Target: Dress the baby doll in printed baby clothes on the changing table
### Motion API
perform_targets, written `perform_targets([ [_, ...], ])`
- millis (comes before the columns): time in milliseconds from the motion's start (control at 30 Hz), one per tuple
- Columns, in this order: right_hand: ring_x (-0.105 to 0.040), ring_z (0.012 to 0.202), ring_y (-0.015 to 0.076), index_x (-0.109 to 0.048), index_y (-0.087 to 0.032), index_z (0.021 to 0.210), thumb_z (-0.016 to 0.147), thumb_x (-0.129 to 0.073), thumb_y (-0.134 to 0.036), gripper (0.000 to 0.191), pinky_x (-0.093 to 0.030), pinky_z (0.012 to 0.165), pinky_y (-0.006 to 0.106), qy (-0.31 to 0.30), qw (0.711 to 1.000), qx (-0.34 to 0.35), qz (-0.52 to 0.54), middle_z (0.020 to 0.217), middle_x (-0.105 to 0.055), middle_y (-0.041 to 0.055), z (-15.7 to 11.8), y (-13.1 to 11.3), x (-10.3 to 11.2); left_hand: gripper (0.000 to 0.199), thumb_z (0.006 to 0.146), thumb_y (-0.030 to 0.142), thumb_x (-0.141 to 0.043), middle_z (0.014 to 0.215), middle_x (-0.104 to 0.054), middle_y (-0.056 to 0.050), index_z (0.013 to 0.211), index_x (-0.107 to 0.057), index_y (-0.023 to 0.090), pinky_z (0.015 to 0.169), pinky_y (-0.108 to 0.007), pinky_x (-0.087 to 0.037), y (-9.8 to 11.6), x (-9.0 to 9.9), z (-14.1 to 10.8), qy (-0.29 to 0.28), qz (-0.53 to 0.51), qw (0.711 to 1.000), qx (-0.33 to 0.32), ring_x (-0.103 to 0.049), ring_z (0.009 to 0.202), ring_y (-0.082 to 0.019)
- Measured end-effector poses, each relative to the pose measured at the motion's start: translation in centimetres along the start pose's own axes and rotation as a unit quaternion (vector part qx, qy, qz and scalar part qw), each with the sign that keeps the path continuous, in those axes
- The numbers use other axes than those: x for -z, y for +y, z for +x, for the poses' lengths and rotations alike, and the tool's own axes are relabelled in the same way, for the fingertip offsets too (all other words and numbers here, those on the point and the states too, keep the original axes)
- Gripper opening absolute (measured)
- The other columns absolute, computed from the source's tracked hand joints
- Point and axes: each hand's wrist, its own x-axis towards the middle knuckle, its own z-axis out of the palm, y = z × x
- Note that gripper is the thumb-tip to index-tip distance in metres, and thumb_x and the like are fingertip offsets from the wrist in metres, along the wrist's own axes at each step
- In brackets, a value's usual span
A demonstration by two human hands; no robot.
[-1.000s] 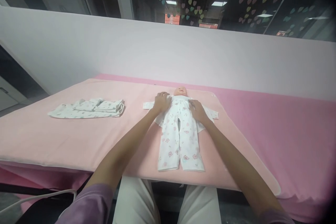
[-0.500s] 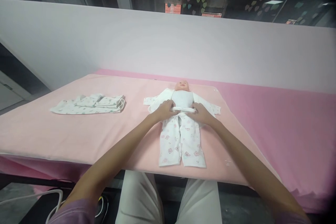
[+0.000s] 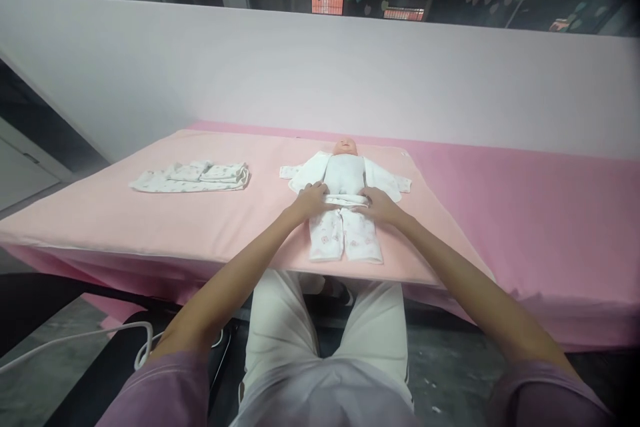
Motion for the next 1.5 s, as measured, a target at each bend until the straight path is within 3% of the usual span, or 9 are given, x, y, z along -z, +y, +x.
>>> perform_targets([
  [133, -0.064, 0.100, 0.0300, -0.067, -0.021, 0.113, 0.083, -0.082, -0.074, 0.063, -0.049, 0.085, 0.040, -0.038, 0.999, -0.035, -0.016, 0.113, -0.072, 0.0106, -1.4, -1.2, 0.9, 0.056, 0.090, 0.076, -0.077, 0.126, -0.072, -0.016, 0.108, -0.067, 0.024, 0.108, -0.057, -0.052, 0.3, -0.7, -1.5, 0.027, 0.004, 1.000, -0.013, -0.061, 0.127, -0.044],
  [267, -0.065, 0.113, 0.0362, -0.065, -0.022, 0.126, 0.057, -0.101, -0.076, 0.094, -0.053, 0.090, 0.042, -0.086, 0.993, -0.065, -0.045, 0.131, -0.068, 0.0141, -2.6, -2.5, 1.7, 0.083, 0.072, 0.082, -0.088, 0.137, -0.068, -0.016, 0.125, -0.063, 0.024, 0.109, -0.057, -0.052, 0.1, -0.1, -3.5, -0.014, -0.030, 0.999, -0.015, -0.060, 0.131, -0.045],
  [533, -0.066, 0.111, 0.0358, -0.065, -0.021, 0.120, 0.075, -0.094, -0.068, 0.071, -0.051, 0.093, 0.043, -0.097, 0.993, -0.004, -0.063, 0.123, -0.071, 0.0129, -4.3, -4.8, 0.9, 0.055, 0.097, 0.072, -0.071, 0.128, -0.066, -0.015, 0.118, -0.060, 0.023, 0.106, -0.052, -0.051, 1.0, -0.9, -7.9, 0.038, 0.003, 0.998, -0.055, -0.061, 0.125, -0.039],
  [733, -0.065, 0.119, 0.0401, -0.060, -0.023, 0.134, 0.055, -0.106, -0.062, 0.100, -0.053, 0.097, 0.046, -0.133, 0.987, 0.024, -0.085, 0.137, -0.066, 0.0152, -6.5, -5.3, 1.1, 0.096, 0.077, 0.079, -0.089, 0.148, -0.060, -0.016, 0.146, -0.054, 0.023, 0.111, -0.056, -0.051, 0.1, -0.9, -11.0, 0.003, -0.017, 0.995, -0.094, -0.059, 0.131, -0.042],
  [833, -0.066, 0.111, 0.0381, -0.062, -0.022, 0.127, 0.059, -0.107, -0.053, 0.087, -0.051, 0.092, 0.042, -0.135, 0.986, 0.026, -0.099, 0.129, -0.069, 0.0137, -6.9, -5.8, 1.3, 0.096, 0.076, 0.076, -0.093, 0.145, -0.061, -0.016, 0.147, -0.056, 0.023, 0.112, -0.054, -0.050, -0.3, -1.3, -12.1, 0.030, -0.020, 0.993, -0.112, -0.060, 0.128, -0.040],
  [1100, -0.066, 0.102, 0.0327, -0.071, -0.022, 0.104, 0.100, -0.072, -0.031, 0.009, -0.041, 0.089, 0.041, -0.076, 0.978, 0.116, -0.156, 0.106, -0.078, 0.0115, -10.7, -8.0, -0.5, 0.034, 0.102, 0.056, -0.074, 0.115, -0.073, -0.013, 0.113, -0.067, 0.024, 0.096, -0.048, -0.048, 0.6, -2.7, -14.1, 0.077, 0.037, 0.983, -0.160, -0.064, 0.109, -0.034],
  [1333, -0.063, 0.097, 0.0334, -0.075, -0.020, 0.110, 0.090, -0.058, -0.009, 0.028, -0.042, 0.085, 0.045, 0.030, 0.974, 0.119, -0.188, 0.105, -0.079, 0.0161, -16.1, -9.6, -2.9, 0.032, 0.107, 0.054, -0.058, 0.089, -0.072, -0.013, 0.090, -0.063, 0.027, 0.084, -0.050, -0.047, 2.3, -2.9, -17.1, 0.121, 0.058, 0.973, -0.190, -0.064, 0.092, -0.032],
  [1433, -0.063, 0.090, 0.0289, -0.066, -0.024, 0.092, 0.093, -0.066, -0.016, 0.007, -0.044, 0.083, 0.042, -0.048, 0.989, 0.112, -0.087, 0.093, -0.075, 0.0090, -17.6, -11.9, -0.8, 0.032, 0.100, 0.057, -0.070, 0.088, -0.072, -0.011, 0.092, -0.062, 0.027, 0.083, -0.049, -0.049, 3.7, -2.0, -19.6, 0.105, -0.004, 0.971, -0.216, -0.067, 0.089, -0.031],
  [1500, -0.062, 0.084, 0.0248, -0.061, -0.025, 0.087, 0.101, -0.073, -0.033, 0.020, -0.046, 0.081, 0.038, -0.149, 0.982, 0.116, -0.006, 0.089, -0.072, 0.0040, -18.4, -13.8, 1.7, 0.031, 0.095, 0.054, -0.077, 0.090, -0.073, -0.007, 0.094, -0.062, 0.027, 0.081, -0.045, -0.051, 5.0, -0.7, -21.2, 0.068, -0.070, 0.969, -0.229, -0.069, 0.088, -0.028],
])
